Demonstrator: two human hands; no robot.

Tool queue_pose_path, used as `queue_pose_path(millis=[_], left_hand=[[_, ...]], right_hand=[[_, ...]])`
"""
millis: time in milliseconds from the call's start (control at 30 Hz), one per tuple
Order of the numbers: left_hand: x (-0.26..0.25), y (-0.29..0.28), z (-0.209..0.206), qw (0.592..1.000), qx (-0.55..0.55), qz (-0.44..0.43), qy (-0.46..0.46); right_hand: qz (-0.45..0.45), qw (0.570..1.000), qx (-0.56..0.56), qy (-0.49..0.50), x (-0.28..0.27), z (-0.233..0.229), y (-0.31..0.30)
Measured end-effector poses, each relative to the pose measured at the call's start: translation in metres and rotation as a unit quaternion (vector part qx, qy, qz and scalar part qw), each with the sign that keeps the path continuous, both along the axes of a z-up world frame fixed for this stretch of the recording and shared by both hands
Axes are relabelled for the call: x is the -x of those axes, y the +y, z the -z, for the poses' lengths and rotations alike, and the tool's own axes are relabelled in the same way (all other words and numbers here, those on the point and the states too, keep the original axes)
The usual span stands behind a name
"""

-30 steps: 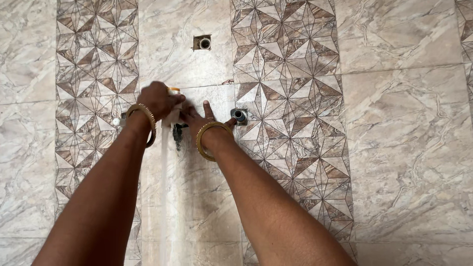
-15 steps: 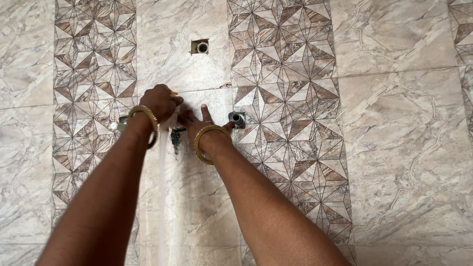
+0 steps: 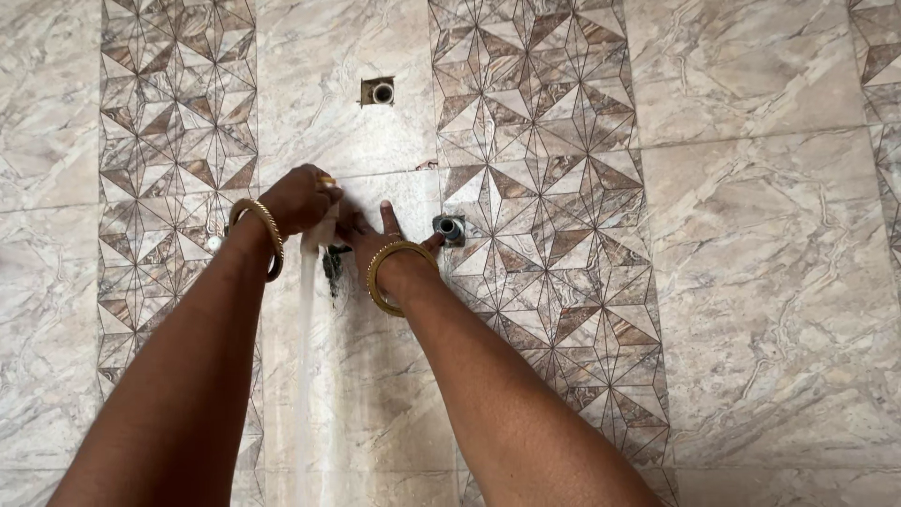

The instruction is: The person fills a blue plastic basin with water from a wall tap, places a colorful woven mat into the basin, and scrubs it by hand before lifting the basin to pour out the water.

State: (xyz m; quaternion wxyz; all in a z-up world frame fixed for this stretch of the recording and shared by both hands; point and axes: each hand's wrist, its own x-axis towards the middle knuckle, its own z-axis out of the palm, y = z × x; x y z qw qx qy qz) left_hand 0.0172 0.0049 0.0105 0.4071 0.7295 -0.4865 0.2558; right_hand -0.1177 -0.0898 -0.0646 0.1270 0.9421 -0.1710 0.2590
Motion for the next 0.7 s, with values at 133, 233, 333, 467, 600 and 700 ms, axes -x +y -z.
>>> queue_pose_path(millis=[133,233,333,467,600,700], left_hand=[[0.025,-0.003,0.012,0.987,0.021,-0.157,-0.036],[0.041,-0.004,0.019,0.977,0.045,-0.183,-0.098],[0.036,-0.011,0.021,0.964,-0.006,-0.250,-0.085],[0.012,-0.013,0.021,0.967,0.061,-0.208,-0.130],[0.012,0.000,0.013,0.989,0.044,-0.144,0.002],[0.023,-0.001,0.014,0.981,0.047,-0.183,-0.051]], right_hand=[[0.000,0.976,0.217,-0.021,-0.004,0.003,-0.008],[-0.013,1.000,-0.018,0.010,0.013,-0.001,0.010],[0.001,1.000,-0.016,0.019,0.024,-0.002,0.017],[-0.011,1.000,0.025,0.001,0.020,0.004,0.013],[-0.024,1.000,0.008,-0.016,0.022,0.006,0.011],[-0.013,1.000,0.018,-0.014,0.027,0.007,0.016]])
